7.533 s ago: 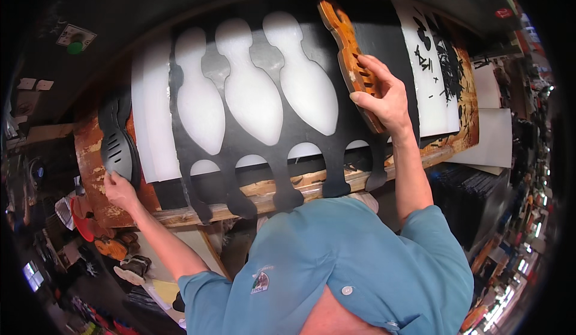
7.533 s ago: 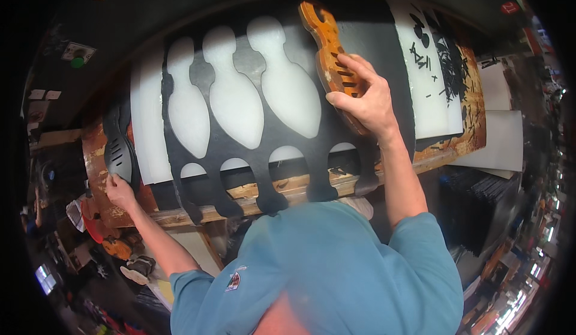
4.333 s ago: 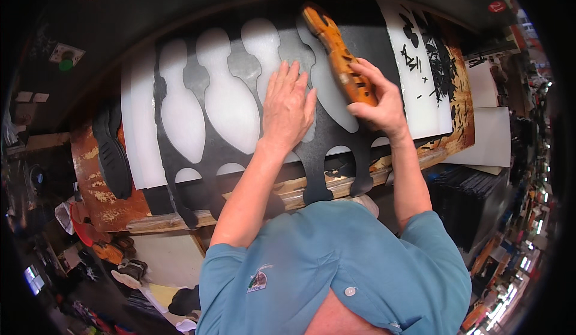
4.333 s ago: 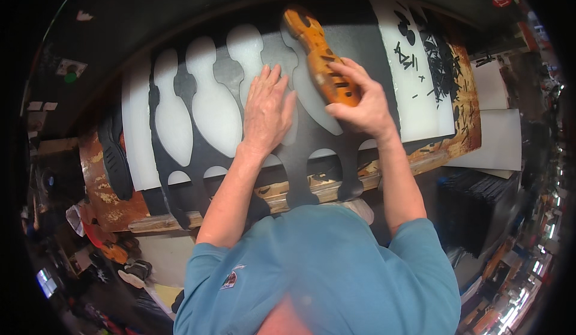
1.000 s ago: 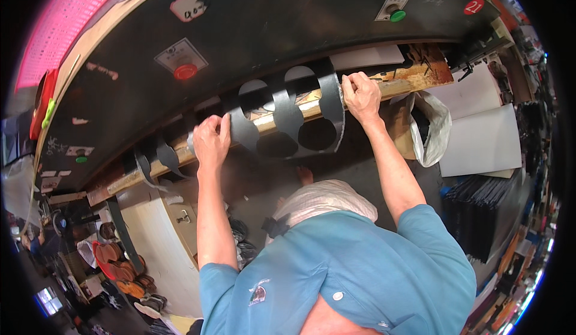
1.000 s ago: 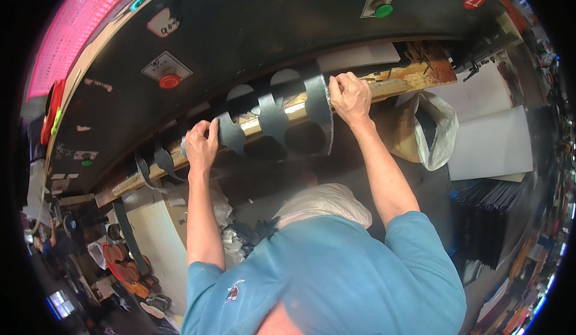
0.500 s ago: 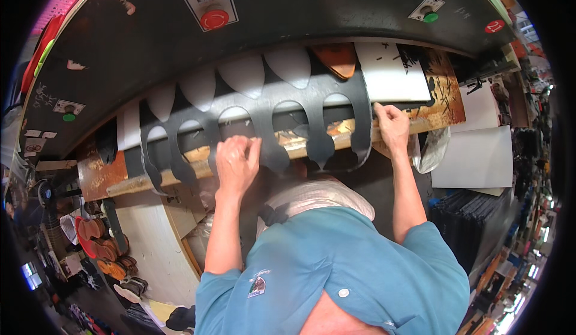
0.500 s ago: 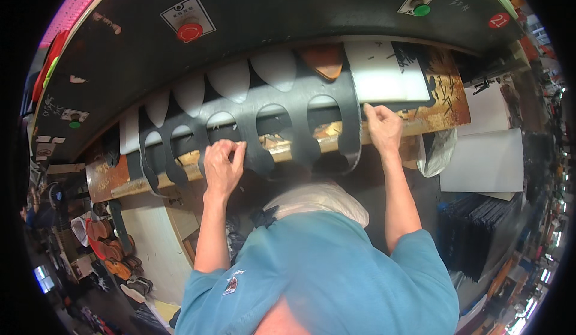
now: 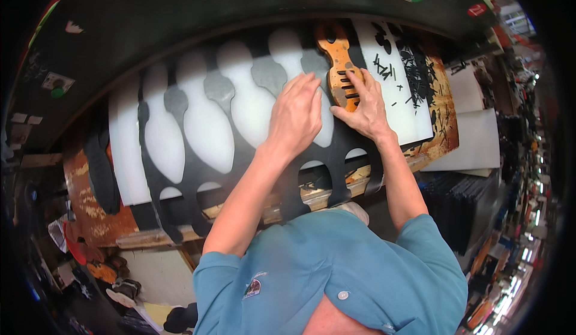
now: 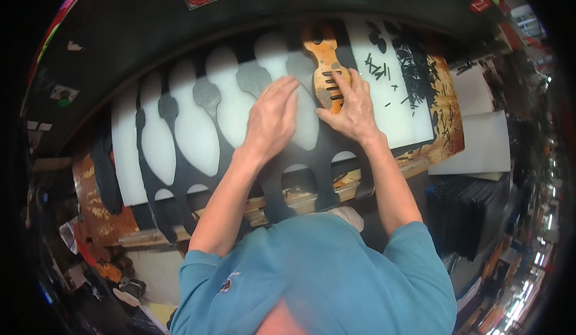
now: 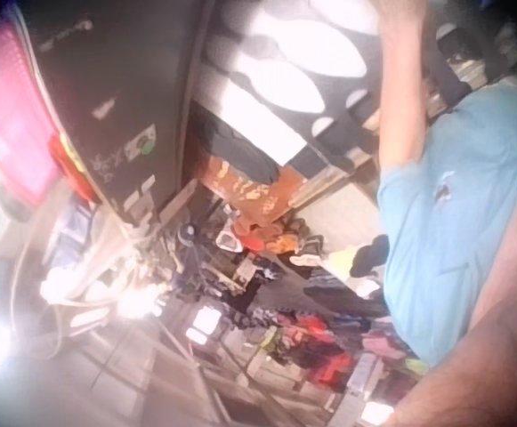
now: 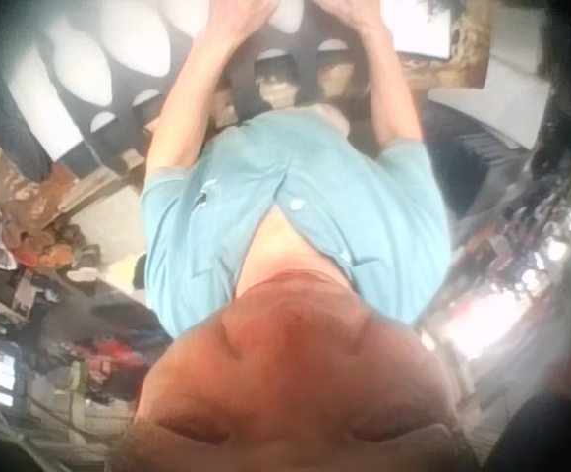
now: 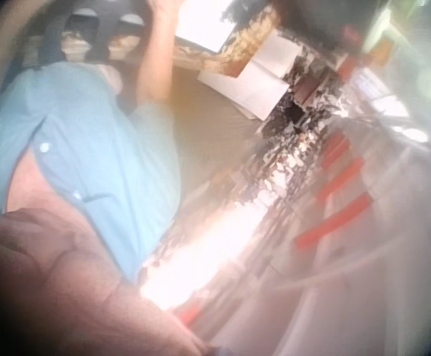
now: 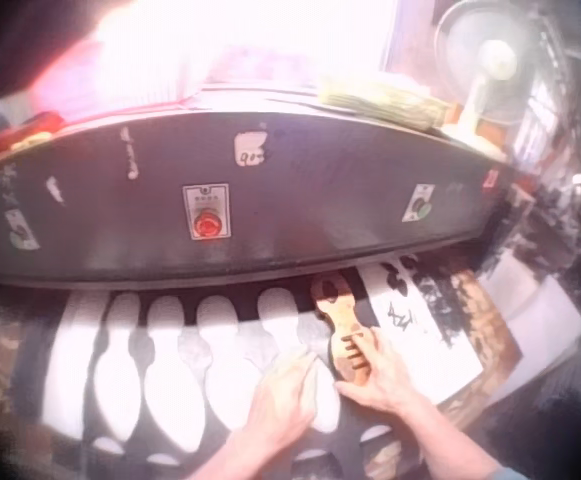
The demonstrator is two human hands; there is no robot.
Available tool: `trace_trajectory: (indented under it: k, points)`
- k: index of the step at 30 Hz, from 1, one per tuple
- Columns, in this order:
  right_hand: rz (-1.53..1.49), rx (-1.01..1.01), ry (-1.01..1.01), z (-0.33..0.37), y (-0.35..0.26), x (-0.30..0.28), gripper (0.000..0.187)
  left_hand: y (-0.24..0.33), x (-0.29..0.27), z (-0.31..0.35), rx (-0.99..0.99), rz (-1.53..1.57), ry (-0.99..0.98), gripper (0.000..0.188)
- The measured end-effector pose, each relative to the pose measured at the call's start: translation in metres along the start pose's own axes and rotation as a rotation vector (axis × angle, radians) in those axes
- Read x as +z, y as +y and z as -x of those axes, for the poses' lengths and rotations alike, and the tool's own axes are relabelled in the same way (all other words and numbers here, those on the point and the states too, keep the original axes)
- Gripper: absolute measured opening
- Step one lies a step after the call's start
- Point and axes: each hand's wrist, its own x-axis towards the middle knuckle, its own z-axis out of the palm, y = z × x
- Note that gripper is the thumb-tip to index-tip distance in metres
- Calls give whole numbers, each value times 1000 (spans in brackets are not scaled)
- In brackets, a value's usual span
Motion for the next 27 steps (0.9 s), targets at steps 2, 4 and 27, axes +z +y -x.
trace_trajectory:
  k: [2, 4, 27]
  points:
    - [-28, 6, 1, 11, 1, -4, 93, -11, 32, -18, -43, -100, -71, 35]
    - [-37, 0, -27, 19, 6, -12, 94, -16, 49, -10, -2, -212, -103, 40]
    - [-2852, -79, -129, 46, 102, -118, 106, -12, 60, -5, 91, -370, -113, 40]
